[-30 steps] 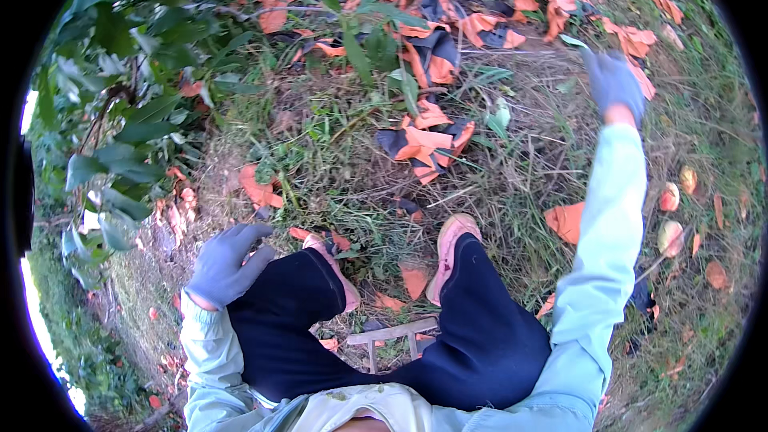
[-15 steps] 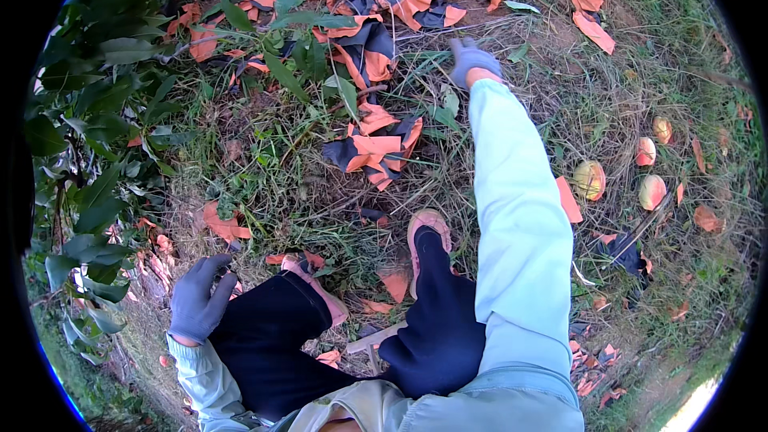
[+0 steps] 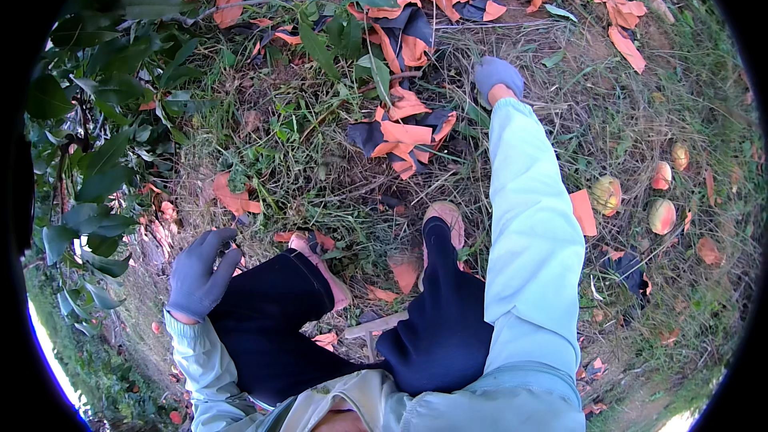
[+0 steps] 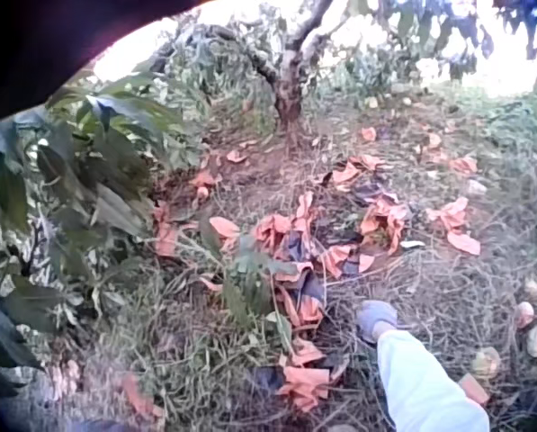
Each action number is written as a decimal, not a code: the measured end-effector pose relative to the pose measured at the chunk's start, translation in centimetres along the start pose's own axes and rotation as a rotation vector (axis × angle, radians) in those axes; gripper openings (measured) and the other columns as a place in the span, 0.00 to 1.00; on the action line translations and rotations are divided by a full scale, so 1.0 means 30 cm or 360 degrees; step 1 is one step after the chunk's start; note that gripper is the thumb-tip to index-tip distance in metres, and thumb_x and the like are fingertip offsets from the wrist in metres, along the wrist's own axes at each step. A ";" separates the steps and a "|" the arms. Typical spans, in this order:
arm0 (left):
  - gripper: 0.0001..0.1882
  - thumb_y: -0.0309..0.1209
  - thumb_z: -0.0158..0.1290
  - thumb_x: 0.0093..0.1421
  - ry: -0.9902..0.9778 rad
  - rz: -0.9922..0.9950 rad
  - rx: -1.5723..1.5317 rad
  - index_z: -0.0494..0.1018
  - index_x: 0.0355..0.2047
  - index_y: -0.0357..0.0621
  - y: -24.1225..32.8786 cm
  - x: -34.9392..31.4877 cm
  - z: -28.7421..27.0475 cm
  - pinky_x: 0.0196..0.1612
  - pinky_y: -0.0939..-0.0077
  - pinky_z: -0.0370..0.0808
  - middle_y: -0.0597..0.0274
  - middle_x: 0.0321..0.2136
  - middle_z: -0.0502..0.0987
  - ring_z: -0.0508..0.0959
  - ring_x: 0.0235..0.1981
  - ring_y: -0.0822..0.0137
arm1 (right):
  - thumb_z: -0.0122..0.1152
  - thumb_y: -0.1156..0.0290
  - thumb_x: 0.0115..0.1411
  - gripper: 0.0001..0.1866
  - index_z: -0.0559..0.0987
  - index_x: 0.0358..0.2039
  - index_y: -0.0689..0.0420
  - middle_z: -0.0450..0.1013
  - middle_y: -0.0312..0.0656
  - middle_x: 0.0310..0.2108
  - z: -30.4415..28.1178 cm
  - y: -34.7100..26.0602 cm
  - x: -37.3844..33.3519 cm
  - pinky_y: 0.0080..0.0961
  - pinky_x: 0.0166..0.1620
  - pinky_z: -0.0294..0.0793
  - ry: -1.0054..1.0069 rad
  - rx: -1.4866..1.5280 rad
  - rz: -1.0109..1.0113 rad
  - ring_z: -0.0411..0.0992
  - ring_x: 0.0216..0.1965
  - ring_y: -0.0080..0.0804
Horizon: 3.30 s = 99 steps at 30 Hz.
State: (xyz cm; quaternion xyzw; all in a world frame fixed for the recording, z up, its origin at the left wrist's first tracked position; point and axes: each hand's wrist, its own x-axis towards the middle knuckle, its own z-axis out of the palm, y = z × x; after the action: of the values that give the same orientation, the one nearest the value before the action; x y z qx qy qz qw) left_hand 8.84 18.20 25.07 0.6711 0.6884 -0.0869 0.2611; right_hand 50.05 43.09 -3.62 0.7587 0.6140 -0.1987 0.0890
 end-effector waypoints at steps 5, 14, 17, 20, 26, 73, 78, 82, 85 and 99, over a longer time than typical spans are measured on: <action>0.14 0.33 0.50 0.54 -0.0002 0.0060 -0.0040 0.70 0.40 0.41 0.006 -0.009 0.011 0.34 0.66 0.71 0.52 0.32 0.74 0.76 0.33 0.52 | 0.43 0.54 0.55 0.20 0.77 0.38 0.52 0.73 0.48 0.41 -0.052 0.076 -0.111 0.41 0.45 0.69 0.0102 0.0056 0.0002 0.70 0.43 0.49; 0.15 0.33 0.51 0.53 0.0046 0.0076 -0.0127 0.70 0.40 0.42 -0.008 -0.072 0.046 0.34 0.64 0.70 0.53 0.30 0.73 0.74 0.32 0.53 | 0.50 0.50 0.52 0.24 0.75 0.43 0.53 0.71 0.51 0.44 -0.318 0.432 -0.265 0.39 0.48 0.67 0.0435 0.0068 0.0342 0.69 0.46 0.47; 0.15 0.33 0.51 0.54 0.0074 0.0112 -0.0123 0.70 0.40 0.41 -0.013 -0.084 0.047 0.34 0.64 0.70 0.52 0.31 0.73 0.74 0.32 0.52 | 0.57 0.48 0.47 0.27 0.74 0.45 0.50 0.70 0.48 0.46 -0.317 0.328 -0.351 0.37 0.48 0.68 0.0533 -0.0022 -0.0020 0.69 0.47 0.43; 0.15 0.33 0.50 0.54 0.0061 0.0088 -0.0093 0.70 0.40 0.41 -0.003 -0.098 0.047 0.34 0.63 0.70 0.52 0.31 0.73 0.74 0.32 0.52 | 0.61 0.46 0.43 0.30 0.74 0.45 0.48 0.72 0.45 0.44 -0.303 0.191 -0.383 0.37 0.48 0.68 0.0283 0.0121 -0.0408 0.70 0.46 0.41; 0.15 0.33 0.50 0.54 0.0090 0.0126 -0.0116 0.70 0.40 0.41 0.006 -0.120 0.057 0.34 0.63 0.70 0.52 0.31 0.73 0.74 0.32 0.52 | 0.58 0.45 0.45 0.24 0.77 0.41 0.43 0.74 0.45 0.38 -0.150 0.002 -0.404 0.37 0.44 0.71 -0.0316 -0.0306 -0.0310 0.73 0.40 0.44; 0.14 0.30 0.49 0.55 0.0029 0.0154 -0.0023 0.70 0.42 0.38 0.057 -0.146 0.072 0.35 0.70 0.71 0.52 0.34 0.74 0.76 0.32 0.57 | 0.49 0.61 0.54 0.13 0.77 0.37 0.49 0.74 0.45 0.37 -0.059 0.072 -0.380 0.40 0.43 0.71 -0.0165 -0.0160 -0.0467 0.72 0.39 0.48; 0.14 0.33 0.49 0.55 0.0117 0.0155 -0.0073 0.70 0.40 0.40 0.038 -0.170 0.076 0.34 0.66 0.70 0.53 0.32 0.74 0.75 0.30 0.55 | 0.46 0.60 0.54 0.15 0.77 0.39 0.47 0.74 0.47 0.39 -0.063 0.148 -0.448 0.39 0.44 0.71 -0.0124 -0.0329 -0.0369 0.72 0.41 0.49; 0.13 0.33 0.49 0.55 0.0126 0.0204 -0.0113 0.70 0.40 0.40 0.015 -0.197 0.079 0.33 0.66 0.70 0.53 0.31 0.73 0.76 0.30 0.56 | 0.49 0.56 0.53 0.15 0.76 0.39 0.45 0.73 0.46 0.39 -0.222 0.270 -0.452 0.39 0.45 0.70 0.0055 -0.0213 -0.0180 0.72 0.41 0.47; 0.13 0.33 0.49 0.55 0.0121 0.0121 -0.0070 0.70 0.39 0.40 0.004 -0.217 0.071 0.33 0.66 0.70 0.53 0.31 0.73 0.75 0.30 0.55 | 0.53 0.57 0.52 0.18 0.74 0.44 0.42 0.72 0.42 0.45 -0.312 0.393 -0.448 0.39 0.47 0.69 0.0171 -0.0176 0.0072 0.70 0.45 0.44; 0.13 0.32 0.50 0.55 0.0138 0.0156 -0.0134 0.70 0.39 0.39 0.023 -0.206 0.070 0.33 0.67 0.70 0.53 0.29 0.73 0.75 0.29 0.57 | 0.67 0.58 0.39 0.34 0.70 0.50 0.47 0.67 0.50 0.48 -0.202 0.162 -0.541 0.38 0.48 0.69 -0.0304 -0.0325 -0.0675 0.68 0.48 0.49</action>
State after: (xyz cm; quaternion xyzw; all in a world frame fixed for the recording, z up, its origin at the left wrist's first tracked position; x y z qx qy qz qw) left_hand 9.79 11.84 26.40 0.6956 0.6683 -0.0160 0.2630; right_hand 53.20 29.73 7.99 0.5777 0.7652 -0.2207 0.1789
